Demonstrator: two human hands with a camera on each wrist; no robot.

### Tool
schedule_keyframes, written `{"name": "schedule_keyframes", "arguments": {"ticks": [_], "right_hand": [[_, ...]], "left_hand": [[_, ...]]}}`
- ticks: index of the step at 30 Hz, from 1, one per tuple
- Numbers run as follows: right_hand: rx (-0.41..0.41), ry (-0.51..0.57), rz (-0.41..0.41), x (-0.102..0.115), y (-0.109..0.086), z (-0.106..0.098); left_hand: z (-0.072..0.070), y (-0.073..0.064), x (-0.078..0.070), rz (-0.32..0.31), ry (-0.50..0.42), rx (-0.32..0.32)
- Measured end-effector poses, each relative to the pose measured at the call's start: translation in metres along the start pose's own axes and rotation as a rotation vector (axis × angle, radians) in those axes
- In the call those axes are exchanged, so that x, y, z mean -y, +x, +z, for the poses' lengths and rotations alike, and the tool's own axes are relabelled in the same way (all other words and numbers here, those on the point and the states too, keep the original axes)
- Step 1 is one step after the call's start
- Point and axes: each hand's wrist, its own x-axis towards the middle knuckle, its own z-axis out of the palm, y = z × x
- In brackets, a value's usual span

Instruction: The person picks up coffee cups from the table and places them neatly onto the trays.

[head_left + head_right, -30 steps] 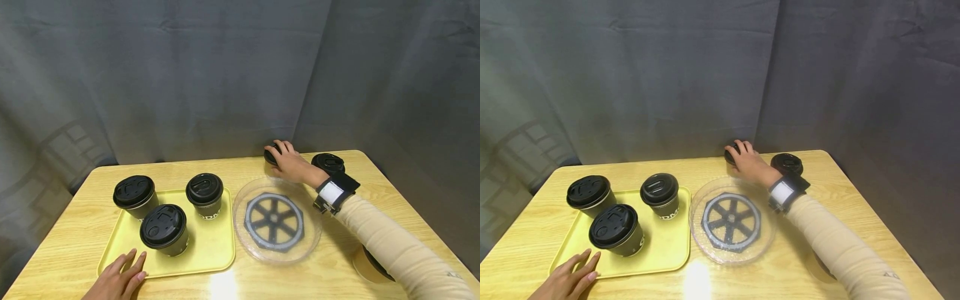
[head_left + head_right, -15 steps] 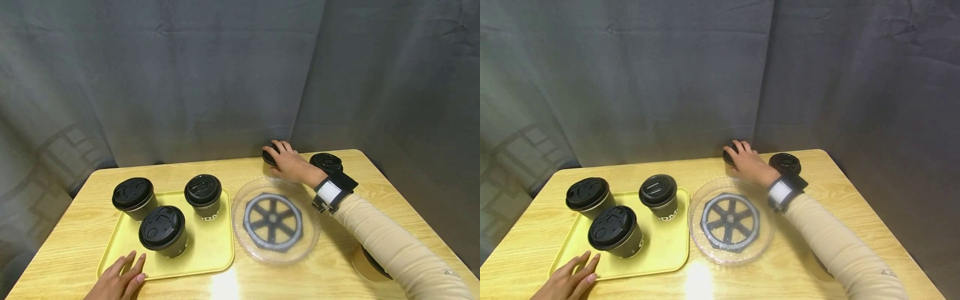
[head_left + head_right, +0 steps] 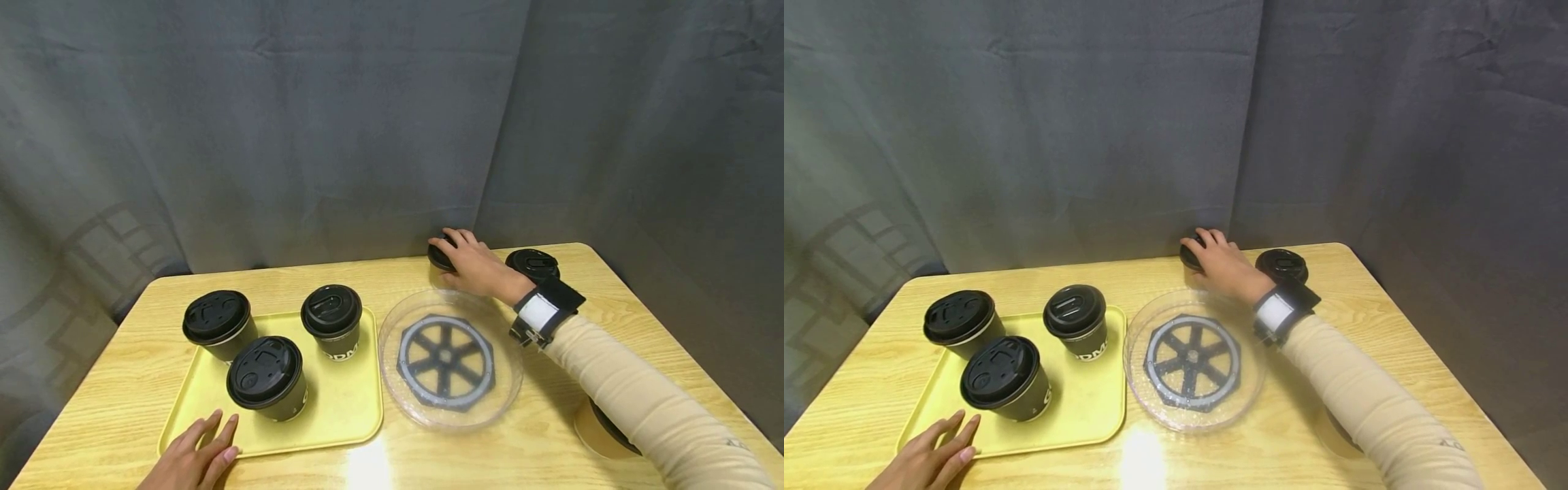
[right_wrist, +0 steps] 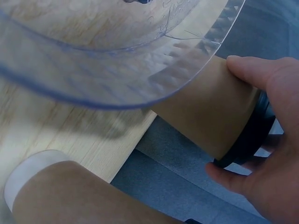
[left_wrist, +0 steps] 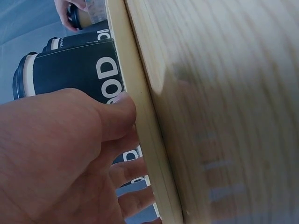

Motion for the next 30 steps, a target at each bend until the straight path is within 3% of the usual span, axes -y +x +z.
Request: {"name": "schedule_keyframes", "arguments": {"ticks": [15, 18, 26, 30], "right_hand": [[-0.029, -0.001, 0.006, 0.002, 0.0, -0.006], [-0.035, -0.005, 0.008, 0.003, 0.0, -0.009], [-0.057, -0.015, 0.003, 0.006, 0.0, -0.016], [-0.067, -0.008, 0.02, 0.008, -0.001, -0.021]], "left_hand": [[0.004, -0.001, 0.003, 0.053, 0.037, -0.082], [0.004, -0.001, 0.002, 0.047, 0.027, -0.068], [0.001, -0.001, -0.001, -0.042, 0.015, 0.039], [0.001, -0.001, -0.002, -0.033, 0.021, 0.015]]}}
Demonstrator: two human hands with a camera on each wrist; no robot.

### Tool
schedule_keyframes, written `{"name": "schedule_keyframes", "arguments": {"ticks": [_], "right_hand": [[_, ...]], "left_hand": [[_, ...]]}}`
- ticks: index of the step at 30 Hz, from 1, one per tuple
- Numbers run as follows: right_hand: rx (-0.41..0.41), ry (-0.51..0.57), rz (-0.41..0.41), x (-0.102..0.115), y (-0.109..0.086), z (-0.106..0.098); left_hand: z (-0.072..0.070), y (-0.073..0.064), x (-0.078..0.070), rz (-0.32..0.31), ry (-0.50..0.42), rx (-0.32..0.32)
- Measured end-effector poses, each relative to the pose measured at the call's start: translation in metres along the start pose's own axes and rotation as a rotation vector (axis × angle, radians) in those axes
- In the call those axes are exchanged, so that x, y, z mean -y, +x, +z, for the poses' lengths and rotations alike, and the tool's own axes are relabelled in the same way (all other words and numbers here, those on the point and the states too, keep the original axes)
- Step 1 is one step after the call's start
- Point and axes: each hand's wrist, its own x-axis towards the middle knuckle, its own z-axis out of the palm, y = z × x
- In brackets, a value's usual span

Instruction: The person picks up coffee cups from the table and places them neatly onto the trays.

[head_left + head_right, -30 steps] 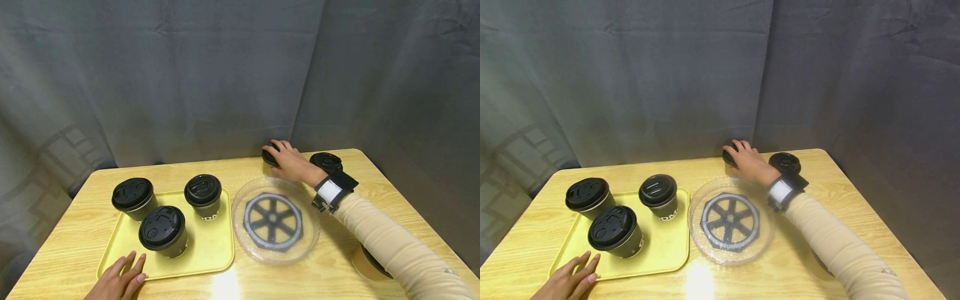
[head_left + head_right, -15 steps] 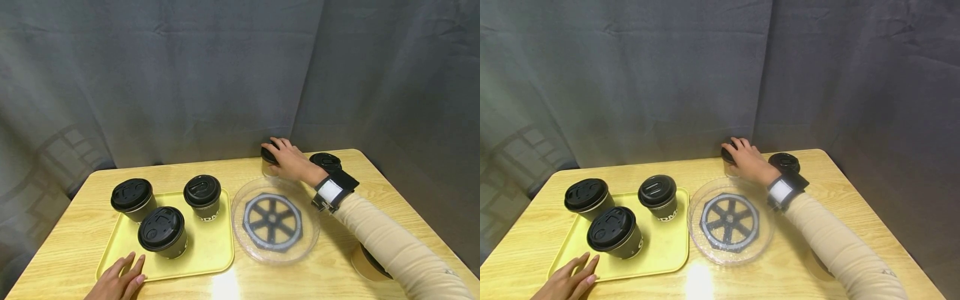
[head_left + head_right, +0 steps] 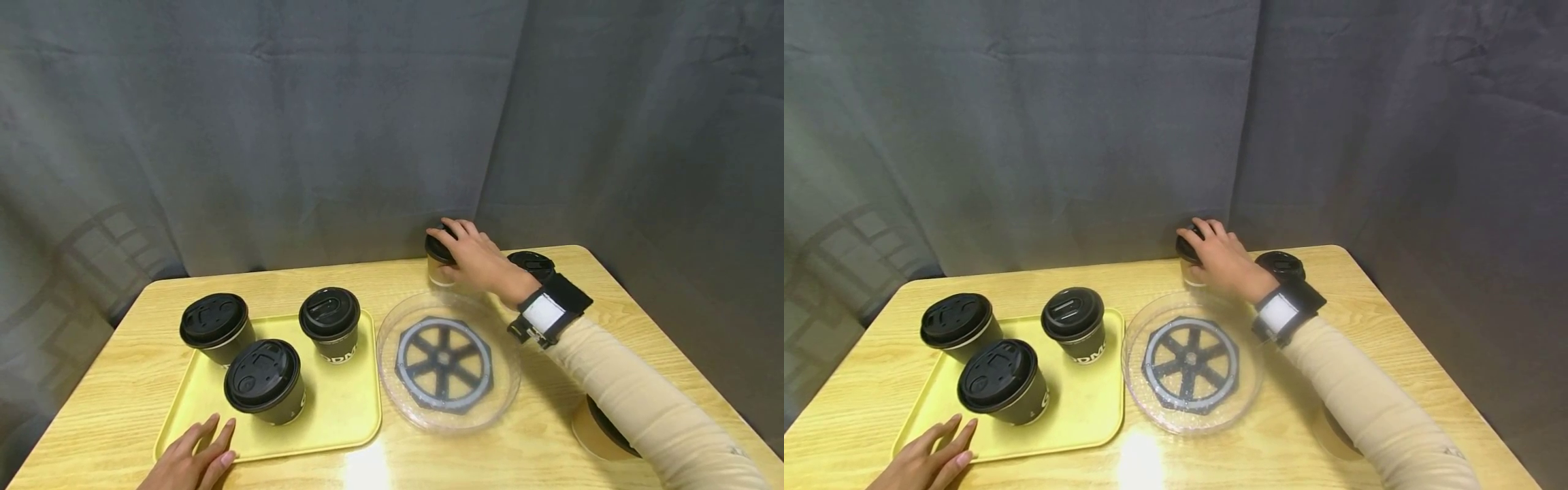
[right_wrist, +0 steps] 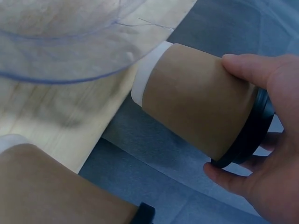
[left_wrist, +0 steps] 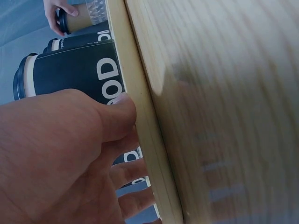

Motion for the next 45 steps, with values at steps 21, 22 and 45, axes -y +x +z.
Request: {"name": "schedule_keyframes", "arguments": {"ticks": [21, 22, 45], "right_hand": [[-0.083, 0.004, -0.018, 0.002, -0.005, -0.021], [-0.083, 0.005, -0.019, 0.003, -0.005, -0.022], [-0.098, 0.03, -0.01, 0.017, -0.01, -0.041]], "left_hand": [[0.005, 0.0, 0.0, 0.048, -0.002, -0.098], [0.005, 0.0, 0.0, 0.04, -0.003, -0.087], [0.005, -0.001, 0.002, 0.045, 0.011, -0.083]]}}
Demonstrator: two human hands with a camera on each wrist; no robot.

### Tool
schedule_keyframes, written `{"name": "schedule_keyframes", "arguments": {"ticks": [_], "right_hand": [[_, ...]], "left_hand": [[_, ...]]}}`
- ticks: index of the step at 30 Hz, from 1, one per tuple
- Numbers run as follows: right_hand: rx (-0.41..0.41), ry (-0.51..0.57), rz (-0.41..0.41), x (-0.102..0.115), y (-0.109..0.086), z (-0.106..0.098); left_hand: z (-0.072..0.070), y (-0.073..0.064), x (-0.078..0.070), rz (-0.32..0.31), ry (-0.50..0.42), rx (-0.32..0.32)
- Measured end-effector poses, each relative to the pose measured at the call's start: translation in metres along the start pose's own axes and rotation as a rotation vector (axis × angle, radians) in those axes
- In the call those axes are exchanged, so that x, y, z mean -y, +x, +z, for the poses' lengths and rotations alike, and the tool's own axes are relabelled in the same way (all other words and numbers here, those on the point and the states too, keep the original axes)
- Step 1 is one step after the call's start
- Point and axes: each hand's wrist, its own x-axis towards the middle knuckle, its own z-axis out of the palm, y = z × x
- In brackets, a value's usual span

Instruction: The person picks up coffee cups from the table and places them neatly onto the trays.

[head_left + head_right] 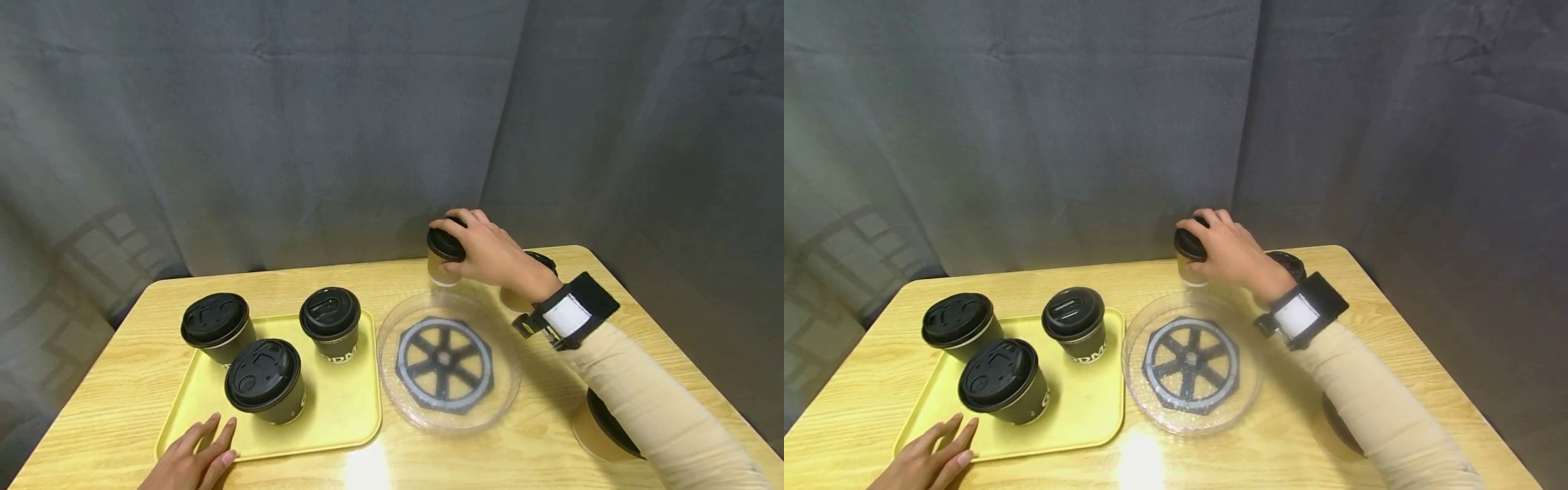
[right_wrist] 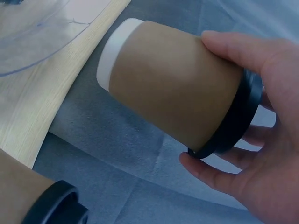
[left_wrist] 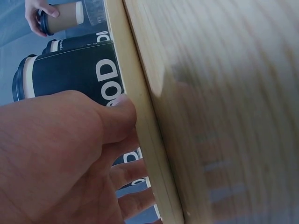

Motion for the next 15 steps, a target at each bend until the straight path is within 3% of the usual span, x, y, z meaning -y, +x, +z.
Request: {"name": "schedule_keyframes", "arguments": {"ticks": [7, 15], "right_hand": [[0.026, 0.01, 0.008, 0.0049, -0.0017, -0.002], [0.037, 0.013, -0.02, 0.0082, -0.002, -0.0034]], "left_hand": [[0.0024, 0.0003, 0.002, 0.034, 0.029, -0.042], [0.0027, 0.0003, 0.0032, 0.046, 0.046, -0.045]]}}
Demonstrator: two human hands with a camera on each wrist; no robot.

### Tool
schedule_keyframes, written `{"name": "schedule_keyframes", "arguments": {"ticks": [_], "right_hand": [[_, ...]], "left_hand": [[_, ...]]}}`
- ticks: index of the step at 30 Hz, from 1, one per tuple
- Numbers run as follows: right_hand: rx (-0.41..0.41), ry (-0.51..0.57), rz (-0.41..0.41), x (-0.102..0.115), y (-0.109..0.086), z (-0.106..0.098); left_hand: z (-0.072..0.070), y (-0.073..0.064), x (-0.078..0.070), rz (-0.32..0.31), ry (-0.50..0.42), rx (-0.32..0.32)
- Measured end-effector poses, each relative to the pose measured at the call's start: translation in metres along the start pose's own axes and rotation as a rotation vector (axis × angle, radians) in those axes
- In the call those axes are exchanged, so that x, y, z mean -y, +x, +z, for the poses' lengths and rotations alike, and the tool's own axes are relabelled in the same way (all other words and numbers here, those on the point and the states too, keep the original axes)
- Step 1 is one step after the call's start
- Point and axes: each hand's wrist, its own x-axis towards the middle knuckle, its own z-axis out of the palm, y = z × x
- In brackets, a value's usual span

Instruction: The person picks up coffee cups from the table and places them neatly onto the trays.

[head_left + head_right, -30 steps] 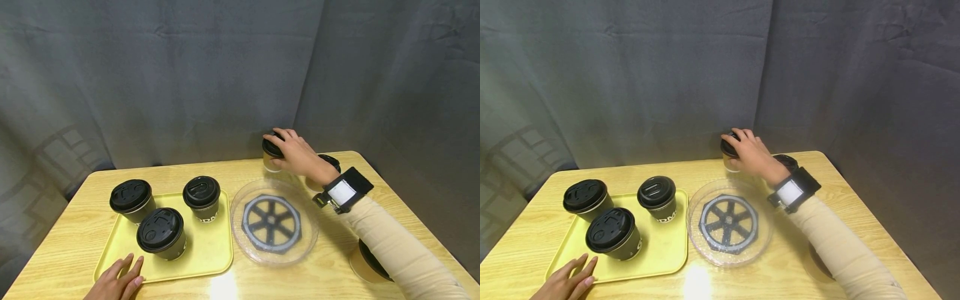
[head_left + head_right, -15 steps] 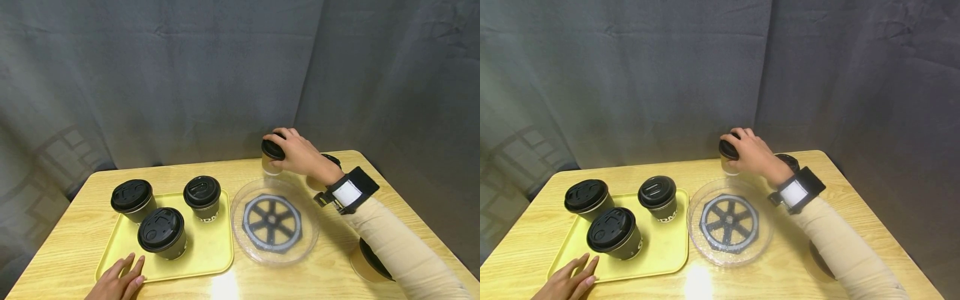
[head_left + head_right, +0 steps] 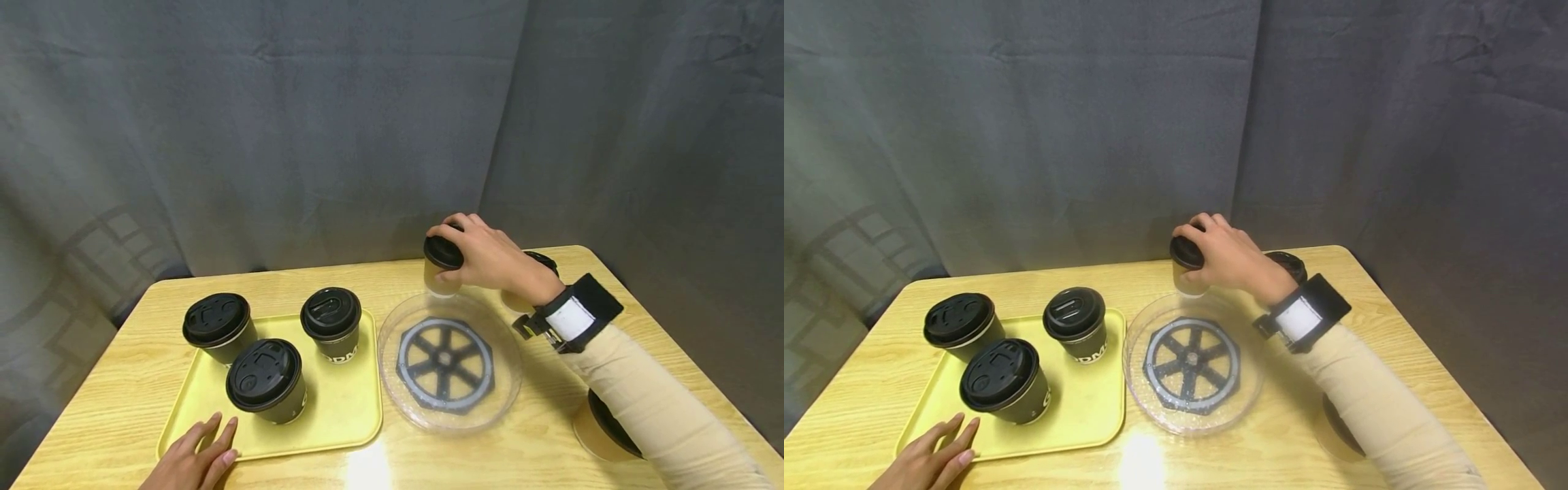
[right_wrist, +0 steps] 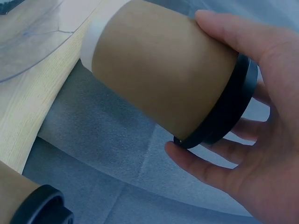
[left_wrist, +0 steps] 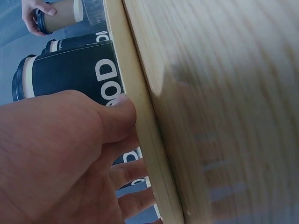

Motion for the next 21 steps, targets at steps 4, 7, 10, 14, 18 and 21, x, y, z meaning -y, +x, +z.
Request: {"name": "schedule_keyframes", "arguments": {"ticks": [4, 7, 10, 14, 18, 21], "right_hand": [[0.015, 0.003, -0.005, 0.002, 0.0, -0.001], [0.03, 0.008, -0.01, 0.003, -0.001, -0.002], [0.043, 0.011, -0.03, 0.004, -0.001, -0.002], [0.065, 0.01, -0.058, 0.005, -0.002, -0.003], [0.086, 0.007, -0.068, 0.008, -0.004, -0.002], [0.101, 0.005, -0.071, 0.011, -0.005, -0.001]], "left_hand": [[0.0, 0.0, 0.0, -0.002, 0.013, -0.005], [-0.001, 0.0, 0.0, -0.008, 0.001, -0.004], [-0.001, 0.0, 0.0, -0.013, -0.01, -0.001], [-0.001, 0.001, -0.001, -0.013, -0.011, -0.005], [-0.002, 0.0, -0.002, -0.036, -0.019, 0.018], [-0.002, 0.0, -0.002, -0.05, -0.029, 0.033]]}}
